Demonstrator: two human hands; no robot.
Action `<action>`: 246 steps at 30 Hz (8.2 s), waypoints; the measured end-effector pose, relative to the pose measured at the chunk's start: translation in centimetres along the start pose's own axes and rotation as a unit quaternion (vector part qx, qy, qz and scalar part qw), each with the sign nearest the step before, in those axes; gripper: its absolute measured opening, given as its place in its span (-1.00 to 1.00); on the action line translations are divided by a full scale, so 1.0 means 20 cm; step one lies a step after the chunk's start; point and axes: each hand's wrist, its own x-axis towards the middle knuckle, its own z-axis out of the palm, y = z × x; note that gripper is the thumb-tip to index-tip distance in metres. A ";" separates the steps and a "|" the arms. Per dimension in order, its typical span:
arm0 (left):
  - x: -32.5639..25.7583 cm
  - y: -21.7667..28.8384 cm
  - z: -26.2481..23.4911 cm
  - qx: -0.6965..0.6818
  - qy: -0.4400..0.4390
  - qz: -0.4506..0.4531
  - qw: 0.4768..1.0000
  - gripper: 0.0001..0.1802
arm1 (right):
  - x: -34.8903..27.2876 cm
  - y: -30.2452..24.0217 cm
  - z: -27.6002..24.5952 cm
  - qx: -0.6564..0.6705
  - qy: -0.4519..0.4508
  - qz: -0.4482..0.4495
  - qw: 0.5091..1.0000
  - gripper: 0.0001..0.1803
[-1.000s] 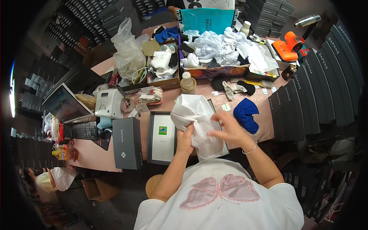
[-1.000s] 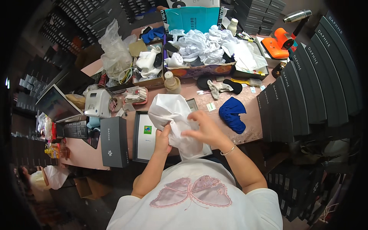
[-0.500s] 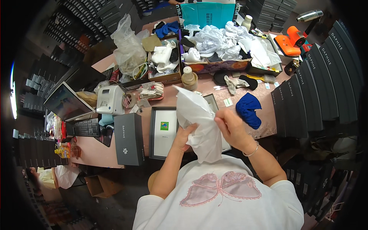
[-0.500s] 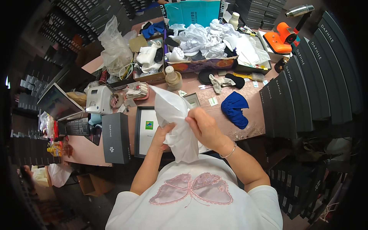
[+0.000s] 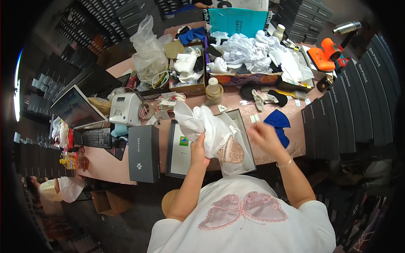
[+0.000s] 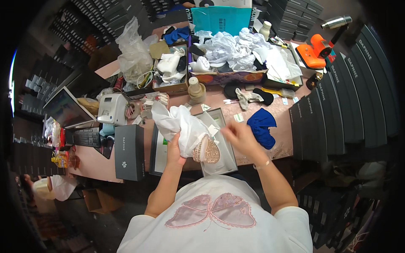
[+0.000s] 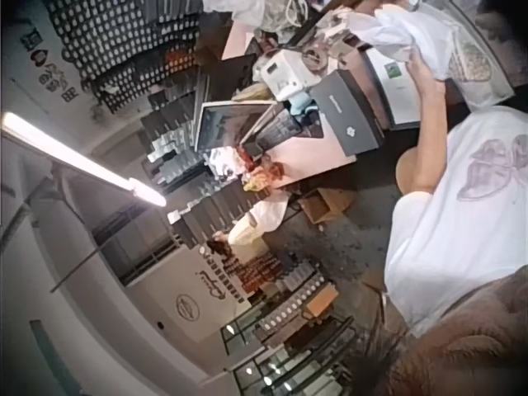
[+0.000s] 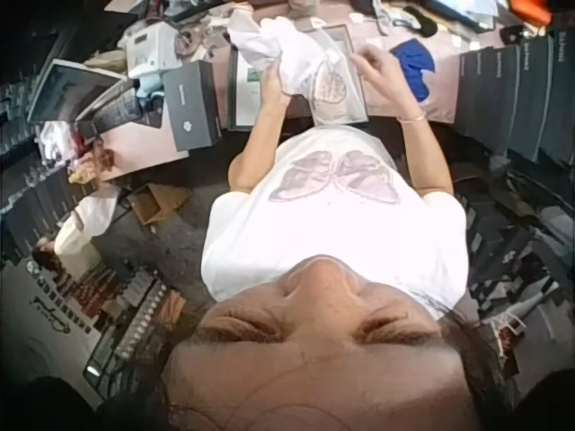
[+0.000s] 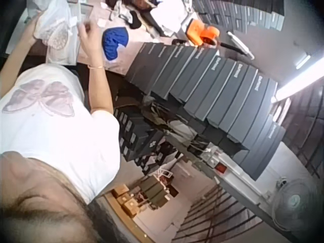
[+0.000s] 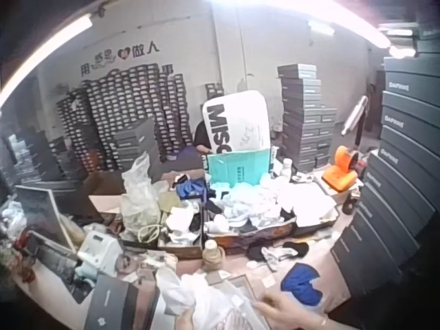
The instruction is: Inspecting and packing pairs of high-heeled shoes into shoeboxes with protective tissue paper.
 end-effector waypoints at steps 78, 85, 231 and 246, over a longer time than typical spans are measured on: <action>-0.15 -0.04 0.07 0.071 -0.082 -0.076 0.991 -0.73 | -0.41 0.28 0.21 0.546 -0.145 0.176 0.806 -0.57; -0.17 -0.01 0.08 0.249 -0.088 0.074 0.962 -0.76 | -0.37 0.30 0.18 0.348 -0.113 0.115 0.923 -0.36; -0.06 -0.25 0.20 -0.017 -0.160 -0.059 0.985 -0.46 | -0.41 0.22 0.23 0.407 0.053 0.125 0.903 -0.58; -0.19 -0.25 0.06 0.007 -0.085 -0.161 0.983 -0.60 | -0.31 0.11 0.22 -0.195 -0.118 -0.259 0.939 -0.49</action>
